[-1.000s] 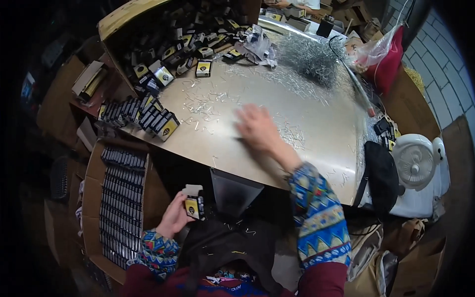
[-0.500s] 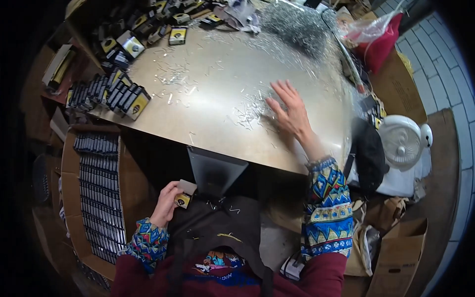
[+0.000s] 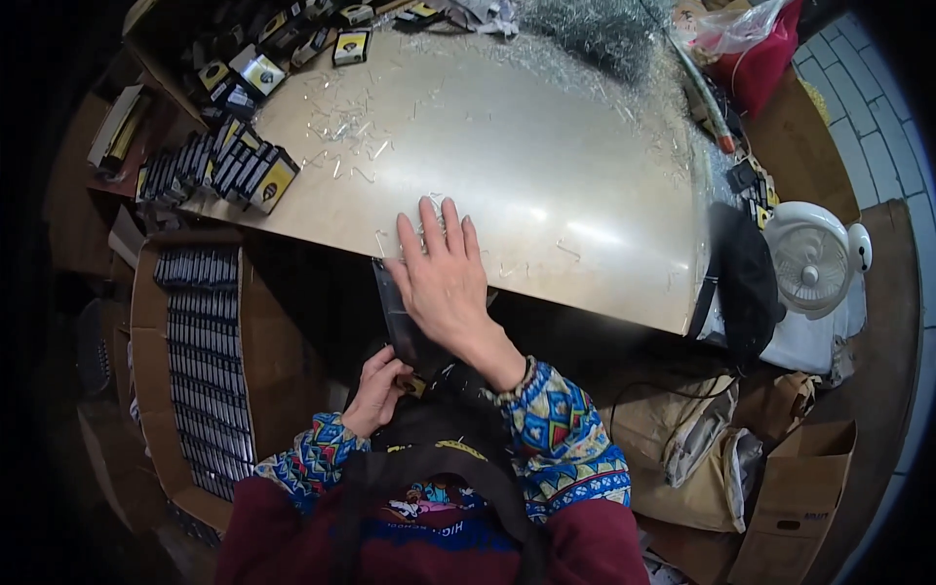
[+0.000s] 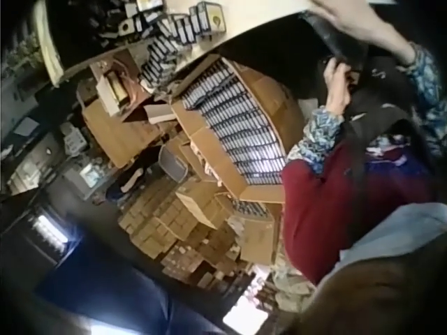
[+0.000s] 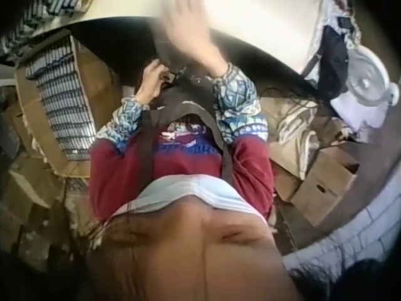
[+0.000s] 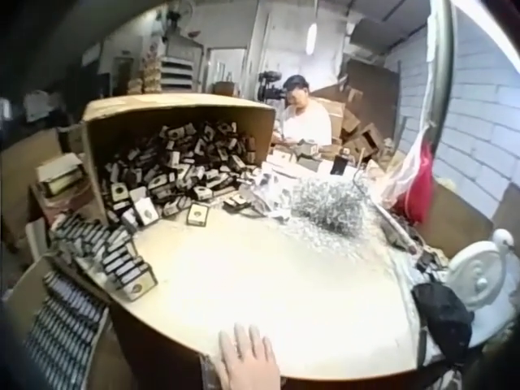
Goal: Packaging small tape measures into cardboard boxes at a factory workbench.
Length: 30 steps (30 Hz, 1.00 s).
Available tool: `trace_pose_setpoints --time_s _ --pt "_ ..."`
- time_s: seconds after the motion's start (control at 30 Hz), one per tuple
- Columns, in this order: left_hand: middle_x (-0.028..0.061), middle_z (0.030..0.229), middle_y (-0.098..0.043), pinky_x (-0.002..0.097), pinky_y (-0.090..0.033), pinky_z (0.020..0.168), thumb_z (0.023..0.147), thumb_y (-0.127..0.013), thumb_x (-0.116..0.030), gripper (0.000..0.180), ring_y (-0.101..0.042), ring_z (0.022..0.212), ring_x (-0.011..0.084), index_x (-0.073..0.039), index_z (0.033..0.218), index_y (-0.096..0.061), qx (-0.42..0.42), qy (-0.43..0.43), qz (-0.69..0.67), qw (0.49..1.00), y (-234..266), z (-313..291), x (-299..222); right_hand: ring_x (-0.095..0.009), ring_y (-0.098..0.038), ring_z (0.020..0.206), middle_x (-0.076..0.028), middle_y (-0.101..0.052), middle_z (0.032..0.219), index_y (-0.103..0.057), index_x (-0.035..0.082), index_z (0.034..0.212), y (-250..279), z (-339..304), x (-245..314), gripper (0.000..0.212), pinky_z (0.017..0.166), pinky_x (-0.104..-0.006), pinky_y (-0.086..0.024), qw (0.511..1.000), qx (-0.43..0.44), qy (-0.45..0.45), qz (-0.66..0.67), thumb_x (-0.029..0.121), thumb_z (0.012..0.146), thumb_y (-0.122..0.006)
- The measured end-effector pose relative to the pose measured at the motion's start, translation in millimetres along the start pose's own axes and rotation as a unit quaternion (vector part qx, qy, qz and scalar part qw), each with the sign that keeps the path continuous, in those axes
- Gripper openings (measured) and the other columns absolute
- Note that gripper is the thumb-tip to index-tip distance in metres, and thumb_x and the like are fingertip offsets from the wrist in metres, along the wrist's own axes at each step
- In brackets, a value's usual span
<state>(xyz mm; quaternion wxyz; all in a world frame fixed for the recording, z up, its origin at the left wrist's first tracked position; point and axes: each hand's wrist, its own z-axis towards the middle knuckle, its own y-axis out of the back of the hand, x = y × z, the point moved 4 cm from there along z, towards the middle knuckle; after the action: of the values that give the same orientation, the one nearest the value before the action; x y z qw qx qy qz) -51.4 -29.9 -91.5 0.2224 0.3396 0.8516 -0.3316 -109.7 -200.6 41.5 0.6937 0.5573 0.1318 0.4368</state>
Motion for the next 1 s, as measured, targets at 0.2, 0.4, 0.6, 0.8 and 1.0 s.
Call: trace_pose_setpoints --time_s 0.2,0.4,0.6,0.8,1.0 --pt "-0.0007 0.089 -0.062 0.0206 -0.043 0.067 0.087 -0.056 -0.008 0.02 -0.056 0.08 0.006 -0.005 0.105 -0.062 -0.007 -0.006 0.004 1.0 -1 -8 -3 -0.039 -0.048 0.124 -0.022 -0.052 0.131 -0.056 0.003 0.127 52 -30 22 0.04 0.099 -0.0419 -0.044 0.984 0.118 0.025 0.133 0.019 0.091 -0.061" --pt "0.0102 0.118 -0.058 0.0315 -0.047 0.092 0.077 -0.071 -0.009 0.064 -0.059 0.105 0.0199 -0.002 0.133 -0.039 0.05 -0.12 0.204 0.97 -8 -7 3 -0.032 -0.056 0.1 -0.014 -0.059 0.106 -0.064 0.003 0.106 42 -49 -11 0.032 0.084 -0.0373 -0.048 0.966 0.125 -0.019 0.225 -0.007 0.076 -0.056" --pt "0.0266 0.116 -0.054 0.0463 -0.045 0.093 0.073 -0.077 -0.019 0.077 -0.055 0.108 0.0435 0.006 0.131 -0.033 -0.06 -0.286 0.461 0.838 -12 -9 2 -0.035 -0.055 0.094 -0.017 -0.056 0.104 -0.055 -0.002 0.115 -9 -100 24 0.041 0.081 -0.0387 -0.049 0.969 0.177 0.059 0.163 0.0 0.074 -0.061" --pt "0.0243 0.097 -0.06 0.0501 -0.048 0.076 0.077 -0.069 -0.015 0.049 -0.058 0.091 0.0457 0.002 0.115 -0.043 -0.039 -0.356 0.525 0.772 -4 -6 1 -0.037 -0.058 0.102 -0.02 -0.055 0.116 -0.054 -0.002 0.118 -20 -124 26 0.04 0.085 -0.041 -0.051 0.935 0.209 0.049 0.282 0.003 0.079 -0.059" --pt "0.0245 0.1 -0.062 0.0492 -0.052 0.071 0.075 -0.071 -0.016 0.054 -0.061 0.09 0.0461 -0.001 0.12 -0.045 -0.039 -0.353 0.547 0.758 9 -13 -1 -0.036 -0.057 0.112 -0.02 -0.059 0.119 -0.057 -0.003 0.118 -28 -122 28 0.031 0.092 -0.0428 -0.048 0.878 0.28 0.052 0.386 0.01 0.09 -0.054"
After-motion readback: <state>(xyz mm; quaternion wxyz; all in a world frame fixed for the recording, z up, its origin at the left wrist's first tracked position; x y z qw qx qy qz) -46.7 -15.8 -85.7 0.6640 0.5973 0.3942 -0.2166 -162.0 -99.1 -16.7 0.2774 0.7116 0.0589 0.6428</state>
